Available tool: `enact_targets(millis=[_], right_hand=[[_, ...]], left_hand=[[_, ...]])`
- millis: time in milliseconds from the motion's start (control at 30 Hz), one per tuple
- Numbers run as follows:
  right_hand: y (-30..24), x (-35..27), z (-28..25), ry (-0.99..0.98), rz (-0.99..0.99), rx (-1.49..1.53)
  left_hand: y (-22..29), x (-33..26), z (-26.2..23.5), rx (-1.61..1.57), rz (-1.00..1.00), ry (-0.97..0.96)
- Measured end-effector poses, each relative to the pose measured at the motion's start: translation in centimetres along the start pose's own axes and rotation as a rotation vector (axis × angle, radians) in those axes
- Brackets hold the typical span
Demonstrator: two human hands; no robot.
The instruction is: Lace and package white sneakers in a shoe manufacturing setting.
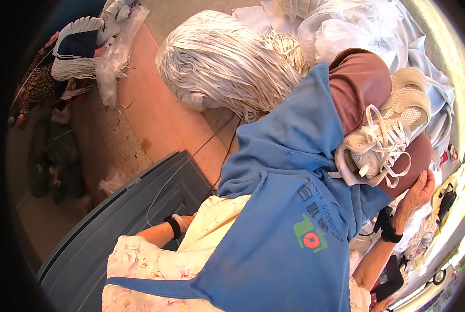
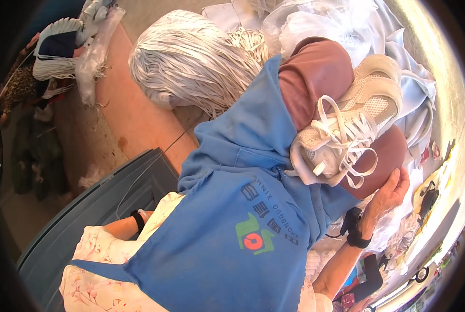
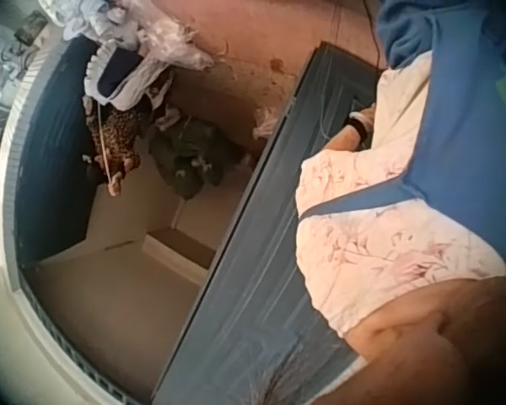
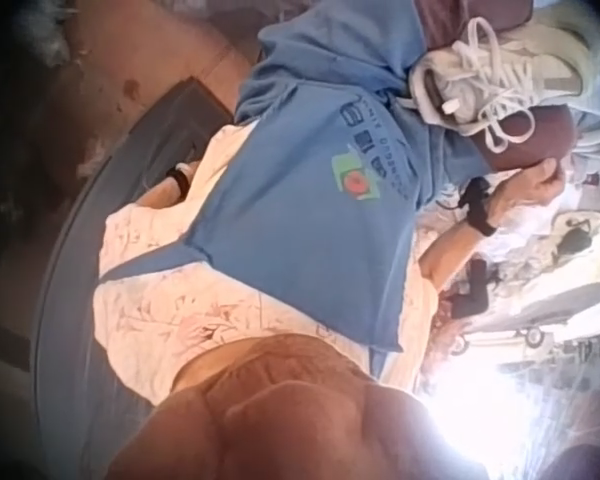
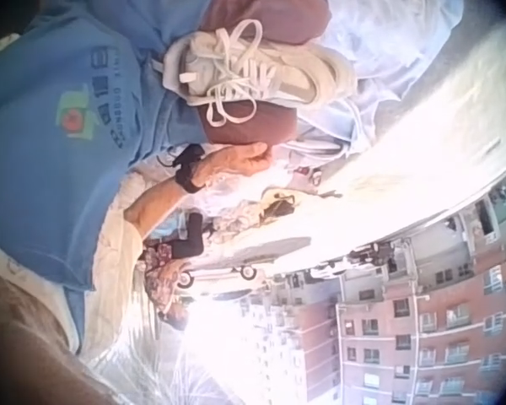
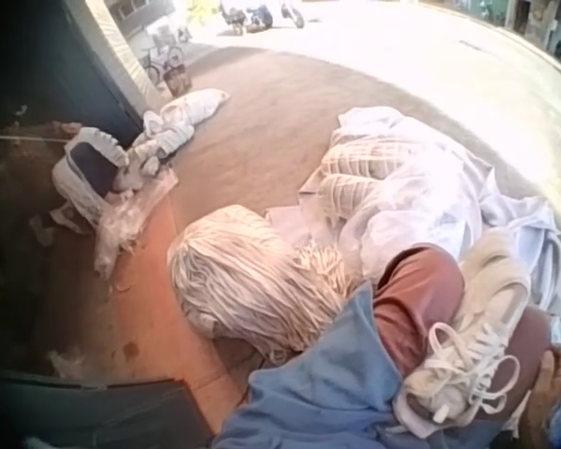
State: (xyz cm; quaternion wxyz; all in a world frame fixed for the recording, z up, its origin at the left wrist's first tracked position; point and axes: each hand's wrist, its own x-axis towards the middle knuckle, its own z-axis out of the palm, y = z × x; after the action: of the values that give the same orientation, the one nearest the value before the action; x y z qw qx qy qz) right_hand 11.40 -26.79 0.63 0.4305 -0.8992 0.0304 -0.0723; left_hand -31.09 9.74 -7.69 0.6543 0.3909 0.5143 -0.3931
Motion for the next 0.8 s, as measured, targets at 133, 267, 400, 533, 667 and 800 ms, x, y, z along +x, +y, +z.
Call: enact_targets(millis=[133,267,400,533,667,800], right_hand=[[-0.3,0.0,0.1,-0.002,0.004,0.012],[-0.5,-0.1,0.2,-0.003,-0.021,-0.015],[-0.4,0.0,0.1,-0.005,-0.009,-0.034],[-0.6,-0.1,0.2,0.000,-0.018,-0.043],[-0.5,-0.1,0.2,0.001,-0.014,-0.031],[-0.2,0.0,0.1,0.008,0.003,-0.003]], left_hand=[[1.4,0.0,-0.1,0.008,0.004,0.015],[3.0,0.1,-0.4,0.014,0.006,0.029],[4.8,0.3,-0.7,0.025,0.008,0.039],[6.4,0.5,-1.0,0.034,0.005,0.045],[7.7,0.5,-1.3,0.038,0.005,0.055],[9.4,0.6,-1.7,0.047,0.006,0.067]])
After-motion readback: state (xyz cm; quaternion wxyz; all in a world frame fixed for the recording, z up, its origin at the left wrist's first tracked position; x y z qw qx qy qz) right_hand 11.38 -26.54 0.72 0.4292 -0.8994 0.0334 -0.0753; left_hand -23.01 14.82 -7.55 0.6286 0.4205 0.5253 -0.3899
